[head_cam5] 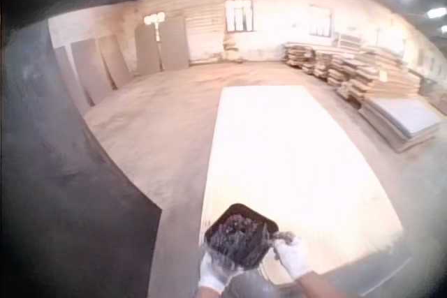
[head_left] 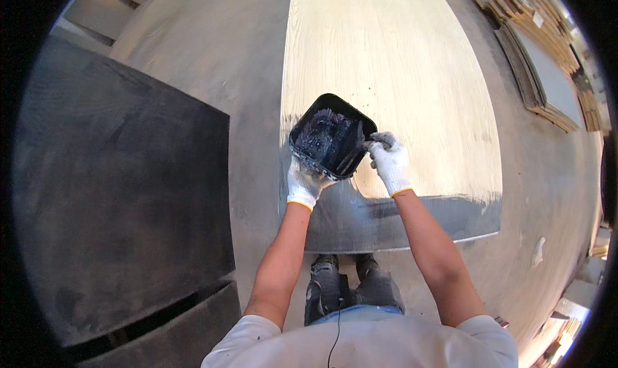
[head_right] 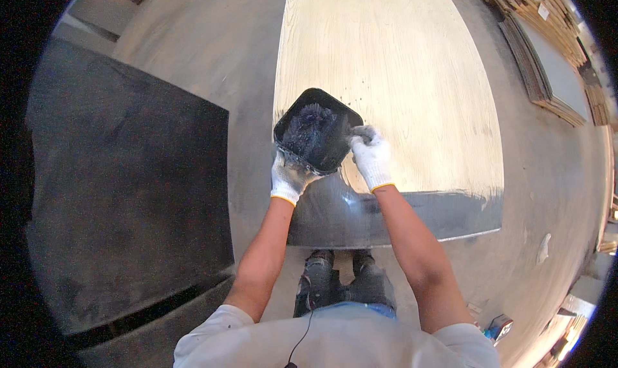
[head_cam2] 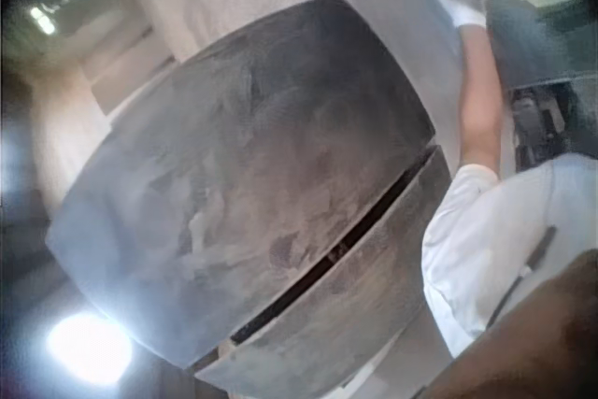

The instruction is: The person applies black paint to a large wooden board using a foam brush. They dip the brush into a paint tray, spread the paint across the board, and periodically refill the tray from a larger paint can.

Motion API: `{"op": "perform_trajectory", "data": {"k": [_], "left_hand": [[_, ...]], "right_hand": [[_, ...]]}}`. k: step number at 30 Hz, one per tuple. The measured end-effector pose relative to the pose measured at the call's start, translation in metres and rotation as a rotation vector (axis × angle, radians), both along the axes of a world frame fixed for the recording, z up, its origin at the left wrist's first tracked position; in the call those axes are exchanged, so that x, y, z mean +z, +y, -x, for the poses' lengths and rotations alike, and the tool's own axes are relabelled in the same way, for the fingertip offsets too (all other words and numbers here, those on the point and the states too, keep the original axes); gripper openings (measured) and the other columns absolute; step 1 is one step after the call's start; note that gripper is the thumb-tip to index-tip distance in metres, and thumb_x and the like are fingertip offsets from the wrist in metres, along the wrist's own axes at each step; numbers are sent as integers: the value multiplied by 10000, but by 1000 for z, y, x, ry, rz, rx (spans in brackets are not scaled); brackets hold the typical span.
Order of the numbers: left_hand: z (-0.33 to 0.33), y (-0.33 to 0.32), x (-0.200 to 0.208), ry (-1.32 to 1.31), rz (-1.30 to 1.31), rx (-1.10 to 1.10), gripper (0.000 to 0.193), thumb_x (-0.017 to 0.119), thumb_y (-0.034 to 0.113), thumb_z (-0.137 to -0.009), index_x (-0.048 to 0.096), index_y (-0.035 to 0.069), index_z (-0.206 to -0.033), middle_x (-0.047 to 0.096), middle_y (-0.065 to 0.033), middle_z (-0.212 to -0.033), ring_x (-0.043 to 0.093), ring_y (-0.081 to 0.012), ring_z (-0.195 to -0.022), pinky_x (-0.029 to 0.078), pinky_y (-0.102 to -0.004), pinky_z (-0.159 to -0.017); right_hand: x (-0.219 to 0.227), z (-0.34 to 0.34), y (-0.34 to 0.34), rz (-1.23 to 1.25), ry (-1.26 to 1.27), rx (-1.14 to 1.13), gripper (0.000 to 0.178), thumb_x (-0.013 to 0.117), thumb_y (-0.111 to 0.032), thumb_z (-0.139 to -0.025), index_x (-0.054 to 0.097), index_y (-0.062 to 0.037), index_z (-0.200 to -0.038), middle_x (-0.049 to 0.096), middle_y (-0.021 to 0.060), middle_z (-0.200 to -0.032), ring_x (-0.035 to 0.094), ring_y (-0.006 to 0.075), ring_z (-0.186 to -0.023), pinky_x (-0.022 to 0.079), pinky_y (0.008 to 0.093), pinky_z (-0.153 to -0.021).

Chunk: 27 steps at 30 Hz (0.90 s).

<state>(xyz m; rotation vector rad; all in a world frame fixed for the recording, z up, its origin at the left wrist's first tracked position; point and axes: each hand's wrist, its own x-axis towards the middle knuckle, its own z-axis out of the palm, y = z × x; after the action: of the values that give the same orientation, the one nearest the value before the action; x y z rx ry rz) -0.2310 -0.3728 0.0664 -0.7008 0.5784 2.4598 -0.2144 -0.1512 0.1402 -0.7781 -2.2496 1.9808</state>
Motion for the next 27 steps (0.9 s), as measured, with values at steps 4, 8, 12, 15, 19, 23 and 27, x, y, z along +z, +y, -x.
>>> {"op": "perform_trajectory", "data": {"k": [4, 8, 12, 15, 19, 23, 27], "left_hand": [[91, -9, -38, -4, -6, -54, 742, 443, 695, -948, 443, 222, -1520, 379, -143, -1586, 350, -466, -1416, 329, -794, -1028], [164, -1, -57, 40, -11, -79, 812, 384, 722, -951, 333, 210, -1578, 293, -163, -1629, 284, -503, -1452, 258, -813, -1055], [225, -10, -77, 153, -89, -143, 804, 364, 712, -959, 372, 191, -1570, 250, -155, -1660, 250, -481, -1489, 199, -790, -1110], [252, -18, -97, 154, -114, -106, 777, 386, 691, -952, 378, 221, -1571, 274, -125, -1657, 272, -466, -1486, 214, -780, -1115], [270, -1, -91, 196, -135, -105, 734, 347, 638, -987, 352, 209, -1583, 247, -143, -1662, 217, -456, -1511, 199, -772, -1133], [302, -4, -116, 143, -81, -71, 775, 316, 644, -995, 286, 163, -1602, 201, -168, -1670, 179, -457, -1522, 198, -763, -1140], [295, -18, -147, 58, -68, 65, 842, 251, 645, -1017, 127, 69, -1618, 128, -238, -1666, 128, -461, -1532, 180, -742, -1165]], "right_hand": [[4, 62, -4, 210, 52, -142, 216, 602, -106, -932, 649, 3, -1113, 638, 68, -729, 551, 103, -486, 407, 242, -405], [-23, 106, 15, 345, 114, -233, 226, 585, -96, -932, 641, 6, -1126, 670, 124, -758, 578, 150, -474, 428, 262, -385], [-55, 118, 49, 578, 205, -220, 256, 599, -109, -935, 629, 11, -1159, 681, 190, -792, 607, 220, -482, 459, 299, -379], [-80, 100, 75, 632, 202, -202, 307, 628, -161, -938, 615, 8, -1193, 684, 192, -828, 632, 233, -536, 472, 311, -403], [-99, 38, 116, 473, 114, -234, 349, 633, -182, -957, 590, 18, -1240, 682, 170, -846, 649, 216, -580, 499, 293, -449], [-141, -33, 131, 406, -80, -226, 356, 609, -108, -943, 585, 49, -1261, 685, 180, -909, 670, 228, -648, 550, 308, -523], [-183, -80, 134, 451, -112, -291, 348, 617, -38, -914, 615, 49, -1251, 703, 138, -955, 695, 230, -777, 569, 318, -651]]}}
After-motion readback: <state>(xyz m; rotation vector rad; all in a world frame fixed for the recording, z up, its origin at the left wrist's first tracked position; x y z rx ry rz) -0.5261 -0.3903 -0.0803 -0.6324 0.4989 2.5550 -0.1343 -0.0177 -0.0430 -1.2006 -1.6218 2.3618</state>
